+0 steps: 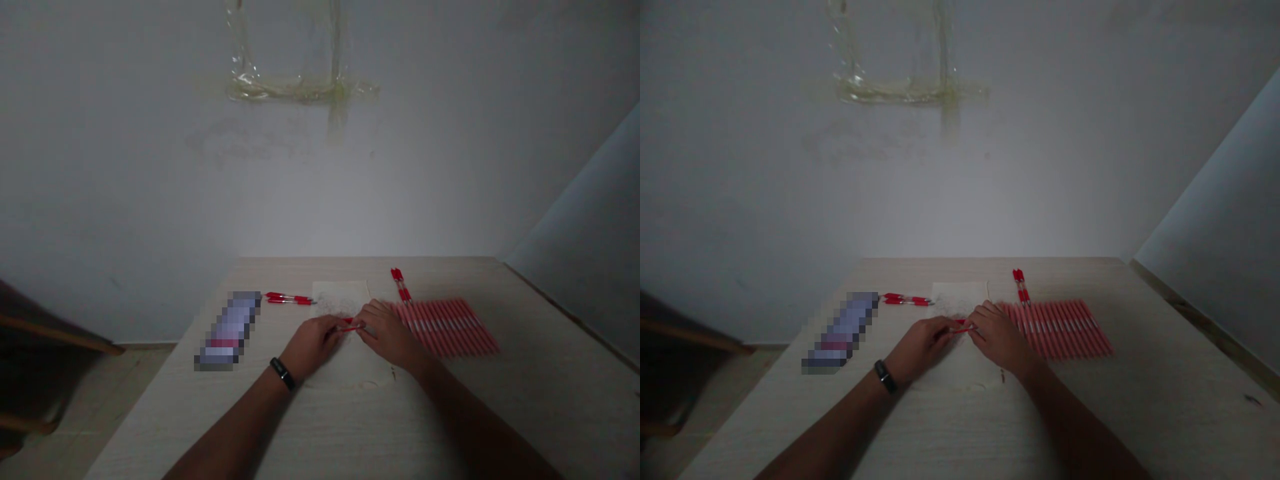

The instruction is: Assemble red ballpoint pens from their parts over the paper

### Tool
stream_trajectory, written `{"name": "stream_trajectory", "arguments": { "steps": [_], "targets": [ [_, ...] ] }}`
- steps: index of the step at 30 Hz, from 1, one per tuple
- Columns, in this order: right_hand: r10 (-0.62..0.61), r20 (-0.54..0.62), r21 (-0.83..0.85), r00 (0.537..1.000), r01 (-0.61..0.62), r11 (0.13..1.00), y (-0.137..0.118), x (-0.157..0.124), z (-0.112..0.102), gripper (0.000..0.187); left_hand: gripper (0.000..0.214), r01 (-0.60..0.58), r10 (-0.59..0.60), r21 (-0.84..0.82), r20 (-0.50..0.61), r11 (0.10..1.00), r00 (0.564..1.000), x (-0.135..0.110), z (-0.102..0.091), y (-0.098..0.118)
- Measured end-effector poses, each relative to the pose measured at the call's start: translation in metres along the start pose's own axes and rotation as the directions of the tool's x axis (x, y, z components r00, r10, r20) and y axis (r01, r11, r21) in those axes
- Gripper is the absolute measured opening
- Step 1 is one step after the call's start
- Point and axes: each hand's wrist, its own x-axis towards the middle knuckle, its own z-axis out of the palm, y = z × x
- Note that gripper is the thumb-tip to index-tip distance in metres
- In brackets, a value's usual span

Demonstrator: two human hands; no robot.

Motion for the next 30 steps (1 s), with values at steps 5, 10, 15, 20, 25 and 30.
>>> {"name": "stream_trajectory", "arguments": {
  "steps": [5,10,15,20,25,30],
  "targets": [
    [0.009,0.003,0.016,1.000,-0.009,1.000,-0.001,0.000,0.002,0.009,0.009,0.069,-0.069,0.042,0.006,0.997,0.998,-0.001,0.000,0.002],
    [0.036,0.008,-0.043,0.999,-0.035,0.998,0.005,-0.002,-0.001,0.009,0.004,0.090,-0.089,0.061,-0.009,0.994,0.996,-0.002,0.000,0.000],
    [0.092,-0.024,-0.092,0.995,-0.094,0.991,0.026,-0.004,-0.008,0.009,0.015,0.178,-0.166,0.085,-0.132,0.980,0.977,-0.002,-0.002,-0.009],
    [0.086,0.016,-0.097,0.996,-0.084,0.992,0.031,-0.006,-0.004,0.007,0.025,0.212,-0.191,0.082,-0.205,0.974,0.960,-0.001,-0.003,-0.014],
    [0.099,0.055,-0.100,0.994,-0.093,0.991,0.028,-0.007,0.004,0.006,0.029,0.197,-0.181,0.063,-0.201,0.978,0.963,-0.001,-0.004,-0.012],
    [0.092,0.068,-0.098,0.993,-0.085,0.992,0.033,-0.008,0.006,0.005,0.028,0.169,-0.157,0.053,-0.189,0.984,0.969,-0.003,-0.003,-0.011]
  ]
}}
